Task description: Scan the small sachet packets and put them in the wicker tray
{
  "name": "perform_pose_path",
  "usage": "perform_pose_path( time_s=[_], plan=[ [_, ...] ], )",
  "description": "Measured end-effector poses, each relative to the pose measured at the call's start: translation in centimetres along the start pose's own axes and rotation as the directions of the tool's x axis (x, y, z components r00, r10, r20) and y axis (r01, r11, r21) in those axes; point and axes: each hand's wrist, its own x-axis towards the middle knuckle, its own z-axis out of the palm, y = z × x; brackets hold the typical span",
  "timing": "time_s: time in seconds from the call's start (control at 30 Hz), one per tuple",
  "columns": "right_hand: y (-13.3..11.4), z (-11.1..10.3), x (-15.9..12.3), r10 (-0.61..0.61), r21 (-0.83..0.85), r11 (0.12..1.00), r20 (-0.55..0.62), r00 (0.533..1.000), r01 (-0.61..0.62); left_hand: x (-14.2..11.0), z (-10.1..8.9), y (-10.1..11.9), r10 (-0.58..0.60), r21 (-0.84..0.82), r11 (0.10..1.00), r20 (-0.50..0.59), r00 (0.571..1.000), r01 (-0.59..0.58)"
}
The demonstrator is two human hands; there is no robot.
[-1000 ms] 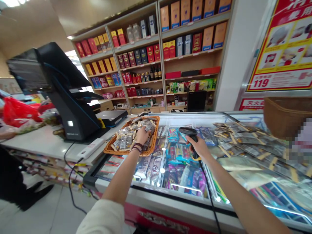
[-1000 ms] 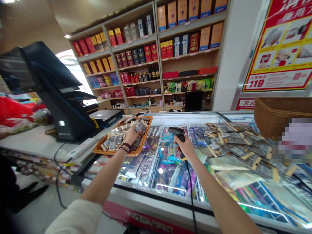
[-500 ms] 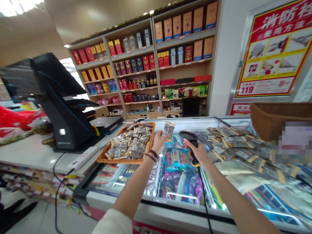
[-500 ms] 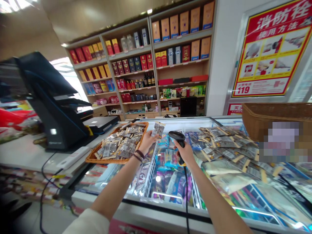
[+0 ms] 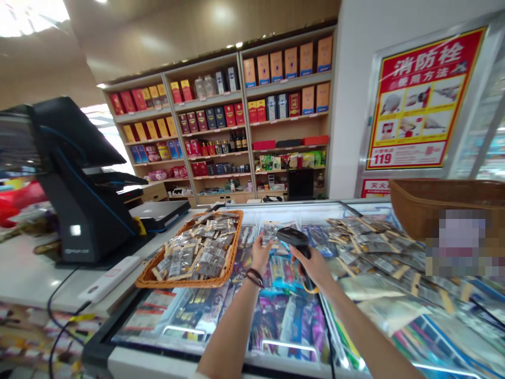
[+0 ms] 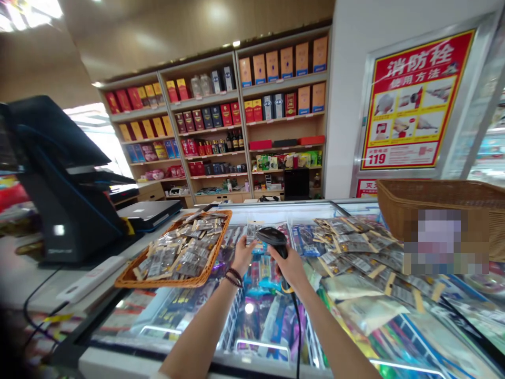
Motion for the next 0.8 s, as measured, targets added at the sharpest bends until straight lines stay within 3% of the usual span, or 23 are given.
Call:
perform_pose_path(
  time_s=[0.33, 0.8],
  plan=[
    [-0.56, 0.78, -0.74, -0.008, 0.019, 1.000, 0.062, 0.998, 0.007, -0.47, 0.07, -0.23, 0.027, 0.047, 0.999, -0.054, 0.998, -0.024],
    [-0.60, 0.81, -0.76, -0.006, -0.001, 1.000, 0.046, 0.999, 0.006, -0.62, 0.22, 0.11, -0.004, 0.052, 0.999, -0.079, 0.997, 0.008]
  ],
)
